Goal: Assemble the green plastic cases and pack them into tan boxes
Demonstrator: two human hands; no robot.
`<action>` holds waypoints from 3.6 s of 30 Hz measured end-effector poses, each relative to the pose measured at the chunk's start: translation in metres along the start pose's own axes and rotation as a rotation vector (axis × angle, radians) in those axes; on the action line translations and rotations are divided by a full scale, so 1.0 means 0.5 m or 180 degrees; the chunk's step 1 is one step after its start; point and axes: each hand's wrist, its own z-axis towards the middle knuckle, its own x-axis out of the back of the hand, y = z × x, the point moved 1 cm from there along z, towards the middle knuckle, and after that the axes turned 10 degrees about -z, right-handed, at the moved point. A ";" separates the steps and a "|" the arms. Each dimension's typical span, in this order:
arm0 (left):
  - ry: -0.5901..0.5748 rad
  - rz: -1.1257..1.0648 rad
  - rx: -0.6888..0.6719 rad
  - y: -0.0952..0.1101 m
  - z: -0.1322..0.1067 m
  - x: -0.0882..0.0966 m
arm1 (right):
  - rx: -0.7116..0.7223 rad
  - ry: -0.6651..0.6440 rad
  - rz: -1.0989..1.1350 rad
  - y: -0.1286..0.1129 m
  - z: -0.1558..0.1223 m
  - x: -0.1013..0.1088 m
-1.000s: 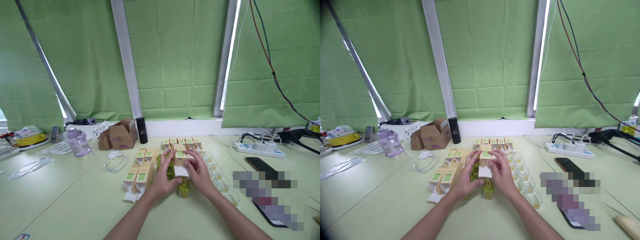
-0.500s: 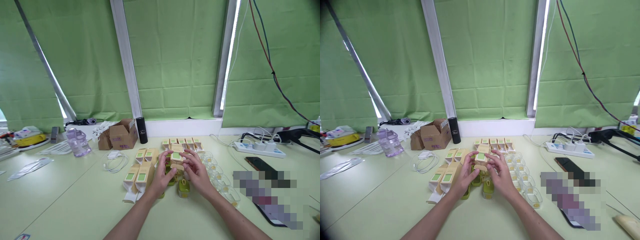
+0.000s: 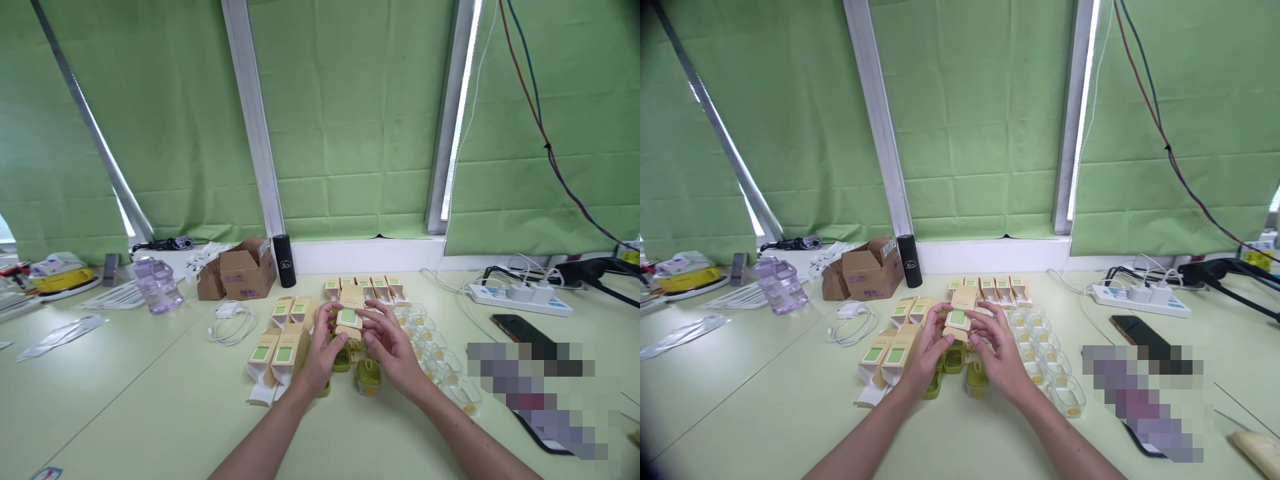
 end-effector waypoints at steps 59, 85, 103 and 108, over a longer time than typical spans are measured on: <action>0.0234 0.0736 -0.0288 -0.002 0.005 -0.011 | 0.0077 0.0345 -0.0345 0.009 0.003 -0.007; 0.0472 0.1076 -0.0313 0.015 0.008 0.000 | 0.0840 0.0040 -0.1086 -0.032 -0.017 -0.011; 0.0327 0.0179 0.0175 0.015 0.031 0.041 | 0.0930 -0.1185 -0.3139 -0.063 -0.036 0.053; 0.0206 0.0216 0.0184 0.022 0.034 0.047 | 0.0772 -0.1294 -0.3360 -0.064 -0.043 0.037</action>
